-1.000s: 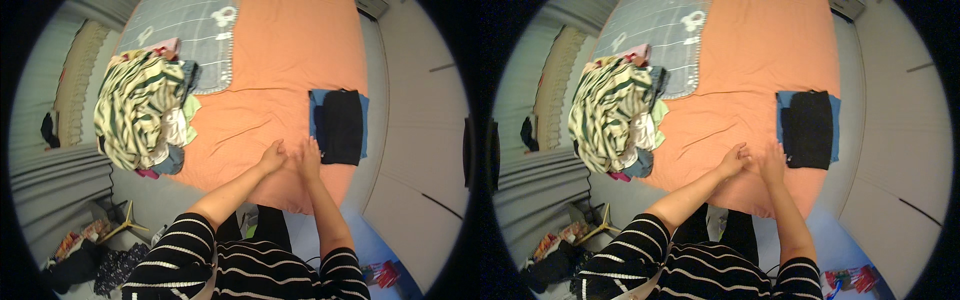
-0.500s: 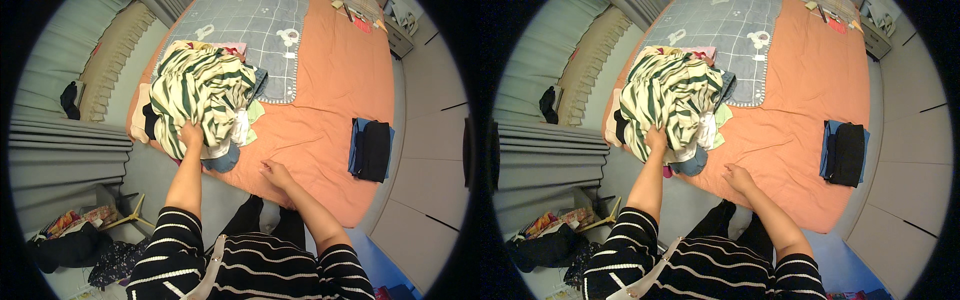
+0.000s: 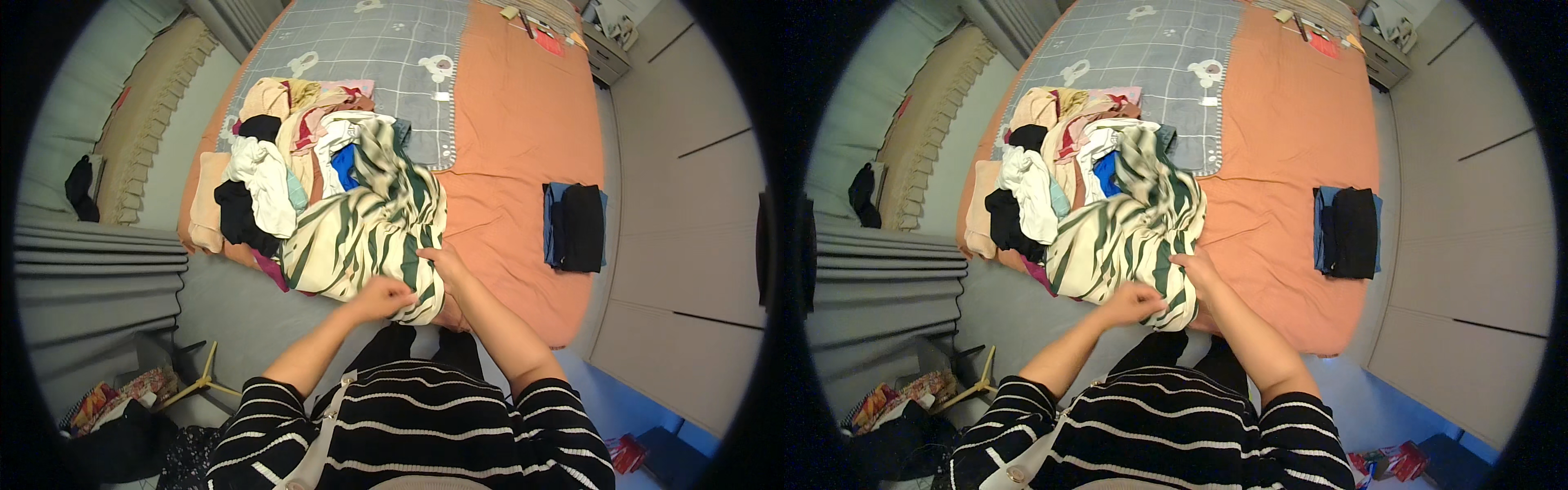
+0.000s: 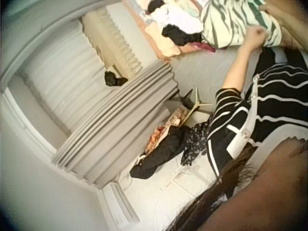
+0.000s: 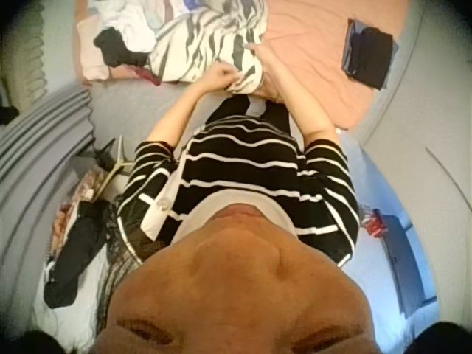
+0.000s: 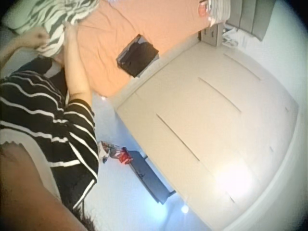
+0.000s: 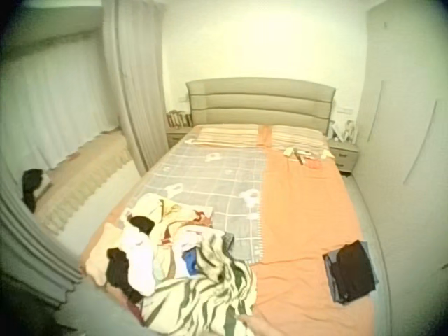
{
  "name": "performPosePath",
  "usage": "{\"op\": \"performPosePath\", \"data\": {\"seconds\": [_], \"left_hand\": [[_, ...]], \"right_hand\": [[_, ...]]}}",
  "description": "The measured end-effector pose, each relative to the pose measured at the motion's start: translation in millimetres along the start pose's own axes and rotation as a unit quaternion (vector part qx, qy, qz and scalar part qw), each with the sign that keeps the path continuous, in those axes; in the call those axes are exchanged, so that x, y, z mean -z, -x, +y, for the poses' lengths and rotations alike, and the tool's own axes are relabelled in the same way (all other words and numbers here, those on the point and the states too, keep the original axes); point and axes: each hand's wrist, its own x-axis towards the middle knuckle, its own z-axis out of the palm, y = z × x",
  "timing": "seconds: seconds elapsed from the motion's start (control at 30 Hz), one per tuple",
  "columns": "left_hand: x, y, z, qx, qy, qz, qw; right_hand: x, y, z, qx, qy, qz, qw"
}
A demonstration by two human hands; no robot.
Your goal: The person folds a pair of blue pants, a dark blue shirt, a black and white shirt, a striped shirt, and a white shirt on a bed. The person handles each item one at a time, smoothing and folding them into neat stacks.
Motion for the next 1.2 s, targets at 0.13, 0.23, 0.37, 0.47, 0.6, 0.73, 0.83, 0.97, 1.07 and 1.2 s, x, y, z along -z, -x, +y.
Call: {"op": "performPosePath", "data": {"seconds": [0.13,0.23,0.37,0.47,0.6,0.73,0.83,0.97,1.07,1.2], "left_hand": [[53,-55,-34,-0.071,-0.171,0.378,0.907],[59,-105,-84,0.050,-0.189,0.321,0.927],[4,-145,-63,0.283,0.324,0.146,0.891],[-47,-160,-50,0.359,0.560,-0.008,0.746],[-76,-173,41,0.244,0.629,-0.102,0.731],[-49,-186,99,0.094,0.585,-0.006,0.806],[-26,-187,126,-0.039,0.548,-0.029,0.835],[-47,-156,174,-0.083,0.526,-0.043,0.845],[-53,-136,192,-0.102,0.508,-0.120,0.846],[-58,-124,217,-0.138,0.516,-0.144,0.833]], "right_hand": [[32,40,-7,0.000,0.035,0.065,0.997],[30,78,-18,0.018,0.102,0.050,0.993],[27,148,-67,0.049,0.088,-0.029,0.994],[27,197,-113,0.126,0.126,-0.064,0.982],[48,241,-143,0.245,0.185,-0.048,0.950],[89,254,-149,0.255,0.192,-0.030,0.947],[136,239,-134,0.148,0.279,-0.007,0.949],[165,207,-116,0.151,0.389,0.019,0.909],[148,188,-138,0.262,0.252,0.141,0.921],[127,172,-173,0.255,0.332,-0.015,0.908]]}}
